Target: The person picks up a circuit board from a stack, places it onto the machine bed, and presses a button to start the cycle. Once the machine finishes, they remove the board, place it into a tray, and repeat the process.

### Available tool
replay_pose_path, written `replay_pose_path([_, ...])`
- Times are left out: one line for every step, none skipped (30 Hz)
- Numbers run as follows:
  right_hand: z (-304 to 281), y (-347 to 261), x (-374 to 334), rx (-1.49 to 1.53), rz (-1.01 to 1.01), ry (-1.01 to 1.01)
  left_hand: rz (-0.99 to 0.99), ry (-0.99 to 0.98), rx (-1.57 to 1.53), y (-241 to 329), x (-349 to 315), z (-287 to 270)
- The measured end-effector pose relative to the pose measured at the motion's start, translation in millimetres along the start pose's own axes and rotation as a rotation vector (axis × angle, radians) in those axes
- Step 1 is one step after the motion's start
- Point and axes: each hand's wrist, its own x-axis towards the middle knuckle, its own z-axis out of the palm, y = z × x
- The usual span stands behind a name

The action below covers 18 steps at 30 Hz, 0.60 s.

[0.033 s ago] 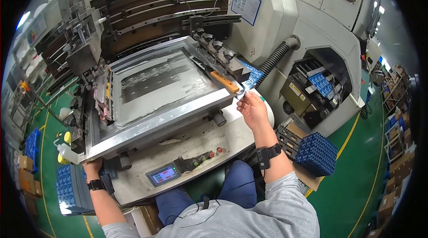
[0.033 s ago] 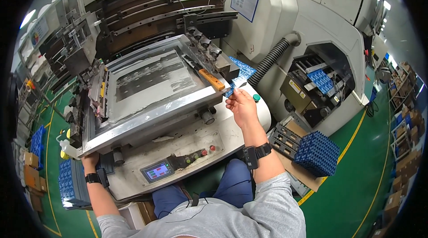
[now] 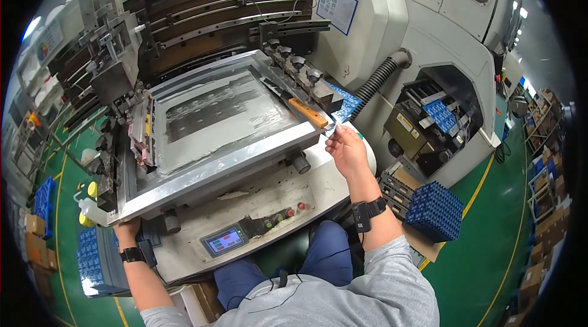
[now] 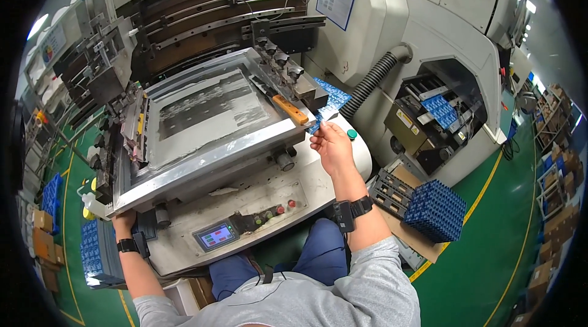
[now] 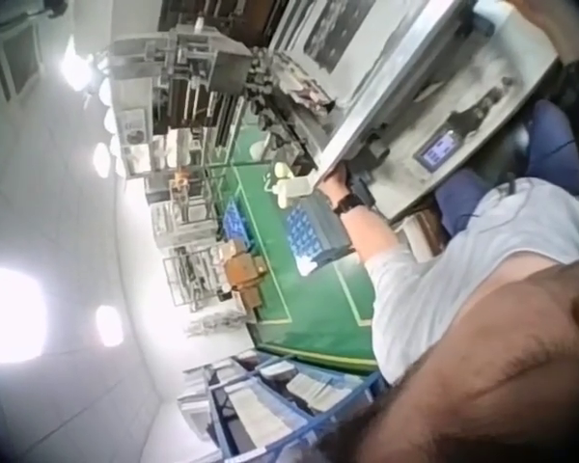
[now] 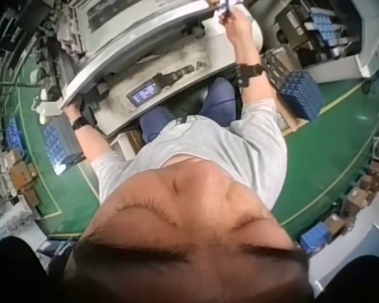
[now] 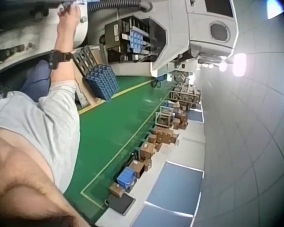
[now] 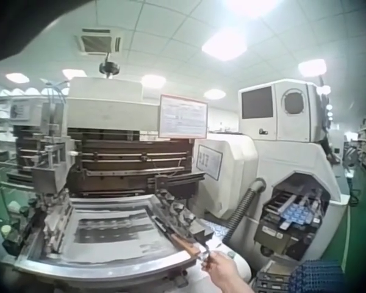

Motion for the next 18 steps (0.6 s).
replay_pose_path([-3, 0, -1, -0.002, -0.005, 0.008, -0.002, -0.009, 0.013, 1, 0, -2])
replay_pose_path([-4, -1, -2, -0.014, -0.008, 0.014, -0.004, -0.022, 0.025, 5, 0, -3])
replay_pose_path([-3, -3, -6, -0.025, -0.011, 0.019, 0.005, -0.026, 0.021, 0, 0, 2])
replay_pose_path([-2, -6, -10, -0.020, -0.004, 0.053, 0.009, 0.010, 0.021, -11, 1, 10])
replay_pose_path([-6, -8, -12, -0.026, -0.004, 0.072, 0.017, 0.039, 0.020, -15, 0, 18])
replay_pose_path([-15, -12, -18, -0.040, -0.012, 0.065, 0.015, 0.050, 0.006, -12, -1, 18])
replay_pose_path([-24, -16, -24, -0.055, -0.018, 0.061, 0.002, 0.023, -0.027, -11, 2, 19])
replay_pose_path([-30, -22, -31, -0.058, -0.025, 0.071, 0.011, 0.012, -0.070, -20, 2, 22])
replay_pose_path([-42, -29, -37, -0.053, -0.031, 0.073, 0.020, -0.002, -0.114, -33, 2, 28])
replay_pose_path([-53, -37, -44, -0.056, -0.024, 0.079, 0.019, -0.001, -0.114, -46, 1, 36])
replay_pose_path([-64, -46, -51, -0.057, -0.015, 0.084, 0.017, 0.001, -0.112, -61, 2, 44])
replay_pose_path([-83, -55, -56, -0.050, -0.017, 0.078, 0.020, -0.027, -0.051, -75, 6, 51])
replay_pose_path([-99, -68, -65, -0.056, -0.011, 0.096, 0.010, -0.061, -0.108, -79, 5, 55])
replay_pose_path([-118, -85, -76, -0.097, -0.012, 0.083, -0.001, -0.087, -0.123, -68, 9, 49])
replay_pose_path([-137, -102, -88, -0.134, -0.014, 0.071, -0.008, -0.113, -0.134, -53, 14, 41])
replay_pose_path([-155, -115, -94, -0.214, 0.002, 0.095, -0.001, -0.133, -0.133, -61, 14, 42])
replay_pose_path([-171, -125, -98, -0.292, 0.021, 0.112, 0.025, -0.107, -0.133, -78, 17, 47])
replay_pose_path([-183, -134, -103, -0.401, 0.044, 0.142, 0.050, -0.079, -0.137, -93, 19, 54])
